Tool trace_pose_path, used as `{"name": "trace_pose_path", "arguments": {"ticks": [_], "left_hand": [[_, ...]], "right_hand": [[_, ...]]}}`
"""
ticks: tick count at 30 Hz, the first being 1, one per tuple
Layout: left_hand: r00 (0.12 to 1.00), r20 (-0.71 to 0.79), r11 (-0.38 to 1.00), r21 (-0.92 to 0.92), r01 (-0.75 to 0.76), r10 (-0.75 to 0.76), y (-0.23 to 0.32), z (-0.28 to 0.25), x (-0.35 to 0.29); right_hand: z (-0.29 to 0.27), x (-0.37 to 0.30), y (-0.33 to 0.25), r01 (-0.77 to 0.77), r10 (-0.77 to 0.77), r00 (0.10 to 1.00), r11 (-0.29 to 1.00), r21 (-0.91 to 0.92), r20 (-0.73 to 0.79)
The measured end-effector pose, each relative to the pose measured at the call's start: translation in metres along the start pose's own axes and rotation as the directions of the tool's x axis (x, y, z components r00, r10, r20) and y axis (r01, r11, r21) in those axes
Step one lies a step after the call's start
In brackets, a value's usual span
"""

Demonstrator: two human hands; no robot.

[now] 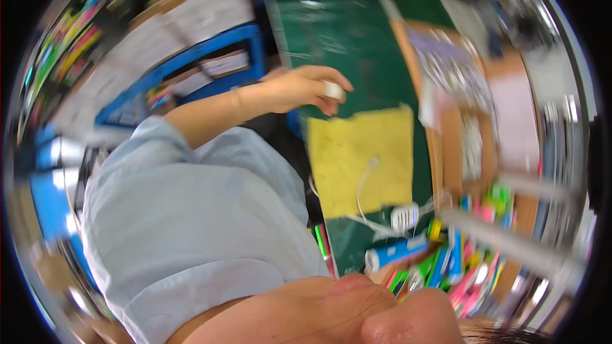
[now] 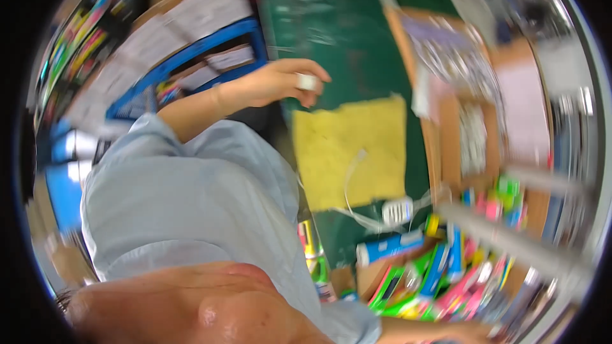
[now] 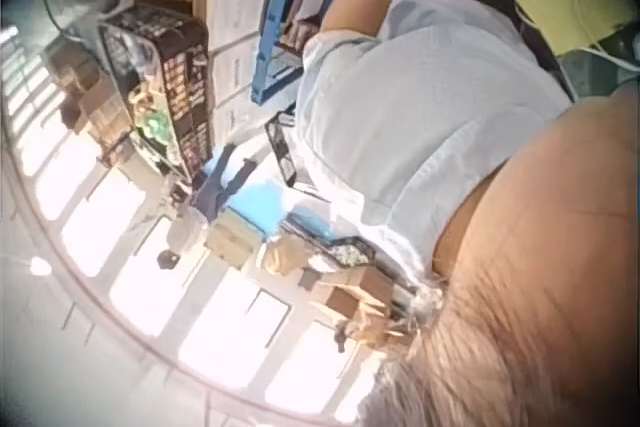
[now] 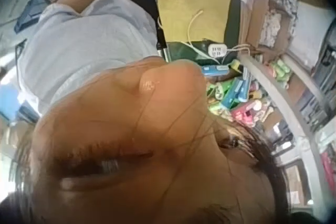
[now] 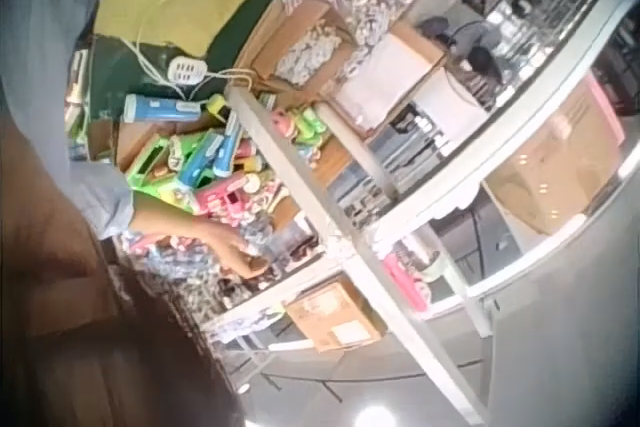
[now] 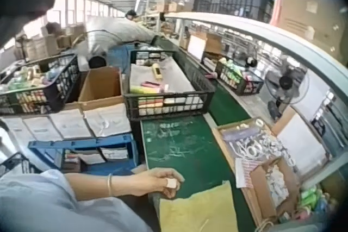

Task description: Testing the light functionality and wiping clean various colorful plastic flashlights on an assembly line.

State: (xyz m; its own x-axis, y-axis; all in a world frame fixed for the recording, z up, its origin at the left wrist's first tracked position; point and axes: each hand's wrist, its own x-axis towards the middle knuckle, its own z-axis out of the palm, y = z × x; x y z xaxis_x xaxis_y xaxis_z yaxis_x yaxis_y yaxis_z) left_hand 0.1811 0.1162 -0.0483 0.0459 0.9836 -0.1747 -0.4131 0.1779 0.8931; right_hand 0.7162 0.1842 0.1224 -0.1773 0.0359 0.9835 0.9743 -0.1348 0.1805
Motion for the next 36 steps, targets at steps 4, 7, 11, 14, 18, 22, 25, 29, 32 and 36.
{"name": "trace_pose_path", "arguments": {"ticks": [4,7,11,14,18,22,25,29,32,36], "left_hand": [[0.988,0.0,0.983,0.107,-0.151,0.152,0.021,-0.004,-0.035],[0.964,-0.078,0.943,0.245,-0.227,0.252,0.046,-0.037,-0.103],[0.809,-0.261,0.696,0.679,-0.233,0.526,0.103,-0.096,-0.208],[0.376,-0.338,0.327,0.94,0.093,0.863,0.145,-0.172,-0.312],[0.063,-0.527,0.43,0.752,0.501,0.848,0.211,-0.255,-0.464],[0.212,-0.623,0.313,0.623,0.717,0.753,0.241,-0.299,-0.508],[0.541,-0.621,0.131,0.716,0.685,0.567,0.254,-0.308,-0.484],[0.596,-0.802,0.213,0.59,0.779,0.039,0.269,-0.355,-0.441],[0.275,-0.961,0.42,0.245,0.874,-0.012,0.256,-0.369,-0.402],[0.393,-0.919,0.834,0.206,0.512,-0.015,0.241,-0.39,-0.395]], "right_hand": [[-0.11,0.065,-0.218,0.318,-0.337,0.941,0.867,0.384,-0.019],[-0.087,0.052,-0.25,0.151,-0.447,0.888,0.512,0.845,0.112],[-0.076,0.052,-0.361,-0.084,-0.698,0.716,-0.099,0.992,-0.009],[-0.136,0.085,-0.489,-0.429,-0.769,0.64,-0.369,0.824,-0.011],[-0.215,0.132,-0.672,-0.501,-0.796,0.506,-0.584,0.639,-0.331],[-0.288,0.14,-0.854,-0.082,-0.599,0.43,-0.77,0.632,-0.675],[-0.341,0.112,-0.917,-0.108,-0.708,0.027,-0.704,0.702,-0.706],[-0.363,0.091,-0.924,-0.21,-0.672,-0.162,-0.692,0.69,-0.723],[-0.36,0.092,-0.905,-0.118,-0.69,-0.151,-0.698,0.706,-0.708],[-0.372,0.096,-0.904,-0.113,-0.754,0.042,-0.656,0.747,-0.656]]}}
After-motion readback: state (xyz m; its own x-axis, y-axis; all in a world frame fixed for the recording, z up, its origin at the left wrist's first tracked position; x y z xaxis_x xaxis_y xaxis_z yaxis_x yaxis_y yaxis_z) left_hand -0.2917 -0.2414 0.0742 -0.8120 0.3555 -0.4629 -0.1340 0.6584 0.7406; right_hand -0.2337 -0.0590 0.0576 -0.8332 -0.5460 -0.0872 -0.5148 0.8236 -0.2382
